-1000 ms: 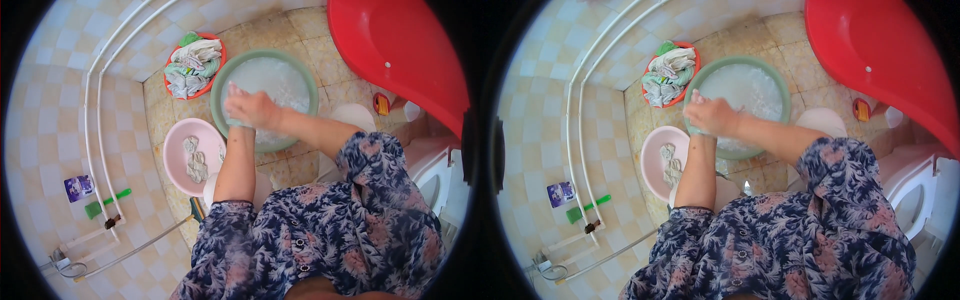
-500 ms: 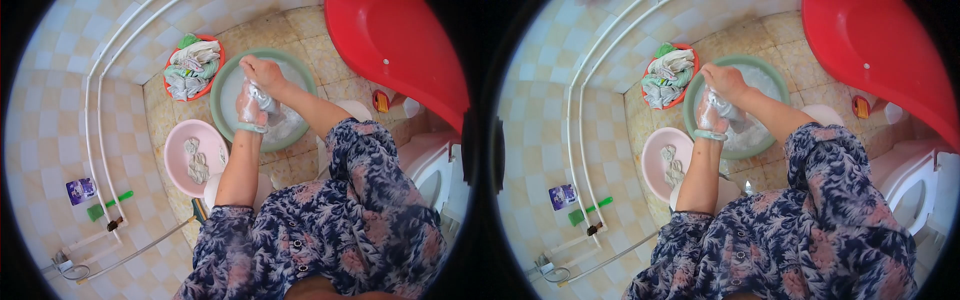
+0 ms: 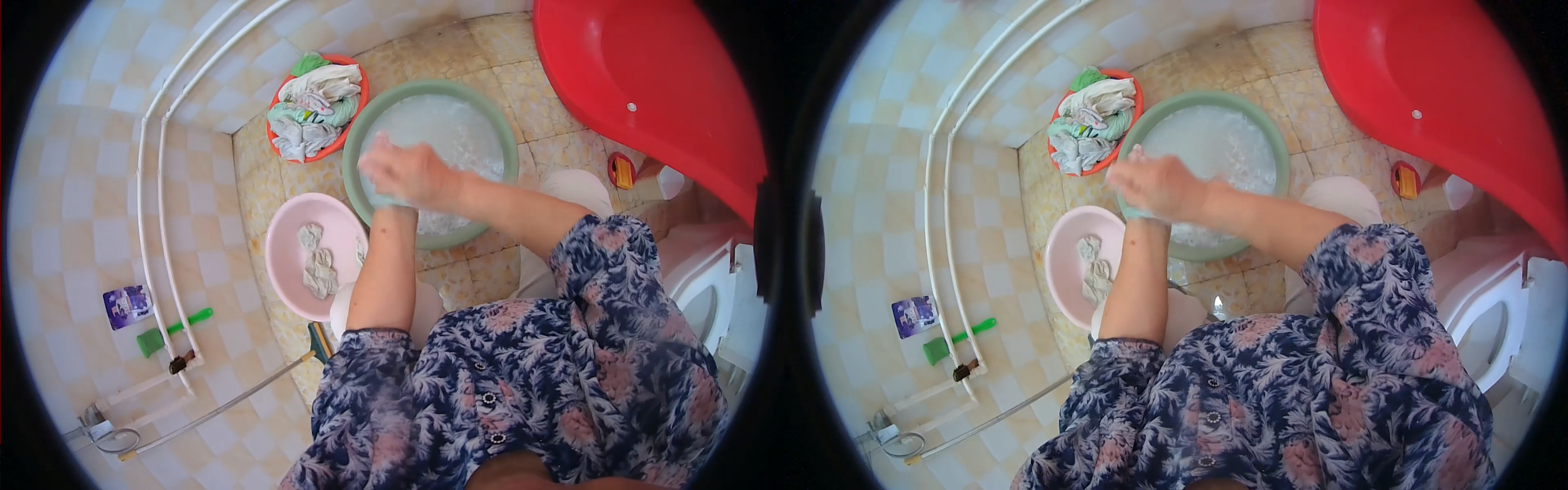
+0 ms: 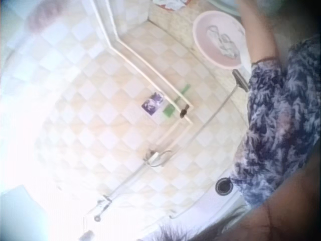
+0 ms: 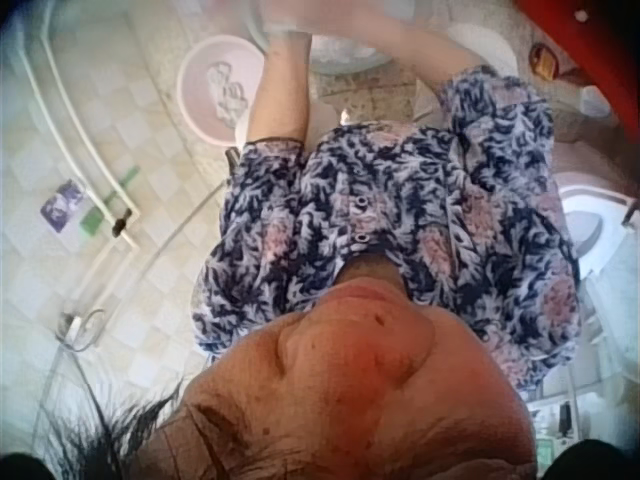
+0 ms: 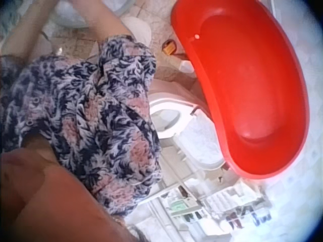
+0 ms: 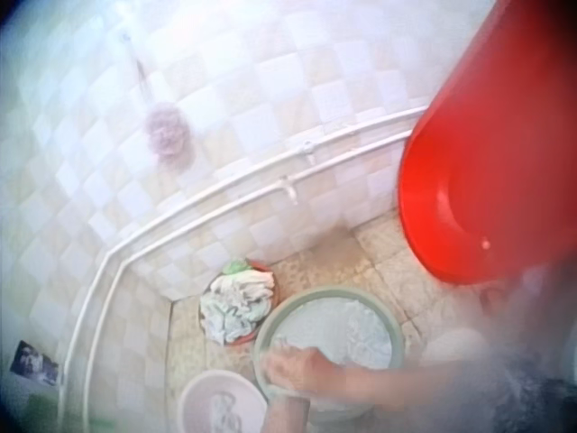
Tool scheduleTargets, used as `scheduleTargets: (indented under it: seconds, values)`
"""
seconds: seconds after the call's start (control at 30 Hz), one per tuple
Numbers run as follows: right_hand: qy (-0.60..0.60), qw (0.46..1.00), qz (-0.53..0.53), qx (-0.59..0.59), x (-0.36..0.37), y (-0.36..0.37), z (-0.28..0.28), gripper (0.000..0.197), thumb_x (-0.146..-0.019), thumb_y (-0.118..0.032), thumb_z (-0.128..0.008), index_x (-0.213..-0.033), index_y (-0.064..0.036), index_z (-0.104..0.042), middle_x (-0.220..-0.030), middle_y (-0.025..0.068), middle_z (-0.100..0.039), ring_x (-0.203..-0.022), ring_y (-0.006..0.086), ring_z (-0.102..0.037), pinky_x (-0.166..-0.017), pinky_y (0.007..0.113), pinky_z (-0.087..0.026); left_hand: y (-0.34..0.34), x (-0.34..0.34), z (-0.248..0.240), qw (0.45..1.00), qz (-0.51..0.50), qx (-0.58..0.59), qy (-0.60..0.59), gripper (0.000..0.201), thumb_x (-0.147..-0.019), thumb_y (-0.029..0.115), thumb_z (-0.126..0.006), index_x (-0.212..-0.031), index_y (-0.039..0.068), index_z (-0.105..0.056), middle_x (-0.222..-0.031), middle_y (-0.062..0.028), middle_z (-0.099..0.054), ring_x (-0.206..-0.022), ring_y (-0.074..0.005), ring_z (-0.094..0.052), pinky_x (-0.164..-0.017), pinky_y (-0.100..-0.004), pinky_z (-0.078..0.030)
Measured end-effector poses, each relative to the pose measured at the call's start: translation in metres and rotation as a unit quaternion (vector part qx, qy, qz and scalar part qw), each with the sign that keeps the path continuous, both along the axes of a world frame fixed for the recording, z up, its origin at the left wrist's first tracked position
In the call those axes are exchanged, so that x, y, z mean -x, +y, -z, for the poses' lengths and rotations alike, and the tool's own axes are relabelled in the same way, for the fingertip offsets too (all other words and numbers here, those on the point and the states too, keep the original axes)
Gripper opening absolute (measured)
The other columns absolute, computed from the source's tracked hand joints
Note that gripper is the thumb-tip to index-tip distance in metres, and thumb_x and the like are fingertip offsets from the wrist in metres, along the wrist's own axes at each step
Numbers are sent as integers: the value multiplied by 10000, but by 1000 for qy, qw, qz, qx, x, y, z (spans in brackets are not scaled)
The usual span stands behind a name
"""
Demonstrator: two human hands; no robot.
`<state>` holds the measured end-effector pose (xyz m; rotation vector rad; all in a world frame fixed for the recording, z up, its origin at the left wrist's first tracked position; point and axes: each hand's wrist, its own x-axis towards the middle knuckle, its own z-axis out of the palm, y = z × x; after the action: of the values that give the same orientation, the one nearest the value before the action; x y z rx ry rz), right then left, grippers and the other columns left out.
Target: The person washes clothes by hand, scrubbing them in a basin of soapy water and moving them to another basin.
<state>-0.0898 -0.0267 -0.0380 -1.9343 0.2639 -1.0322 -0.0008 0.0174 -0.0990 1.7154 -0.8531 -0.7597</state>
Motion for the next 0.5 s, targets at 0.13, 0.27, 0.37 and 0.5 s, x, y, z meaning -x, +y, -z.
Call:
scheduleTargets:
  seconds: [0.13,0.27,0.37,0.5]
  values:
    - [72,994,66,-42,2,-31,17,209,-817,-227,-583,-977,-92,-577,-744,157,-598,-651,295,-604,-596,342,-482,-9,27,-14,877,-127,98,452,248,-890,275,-484,-1026,70,-519,-933,-52,-566,-825,-175,-568,-670,-311,-476]
    - [106,980,153,-62,-1,-53,17,175,-813,-211,-588,-936,-87,-591,-732,161,-591,-644,309,-596,-595,345,-483,-18,35,-31,871,-138,54,469,294,-901,276,-482,-1115,75,-483,-985,-54,-569,-885,-189,-570,-720,-325,-489]
    - [7,997,62,-44,-2,-8,2,144,-849,-242,-516,-880,-106,-552,-709,141,-581,-674,337,-573,-573,411,-460,-7,23,-31,818,-200,151,518,295,-896,344,-467,-969,64,-523,-854,-53,-562,-750,-158,-564,-605,-278,-464]
    - [38,995,85,29,0,-28,10,166,-830,-190,-556,-957,-85,-573,-725,159,-586,-657,325,-589,-577,350,-479,-7,23,2,838,-85,180,508,310,-899,303,-469,-1056,39,-516,-885,-52,-574,-787,-170,-573,-646,-279,-476]
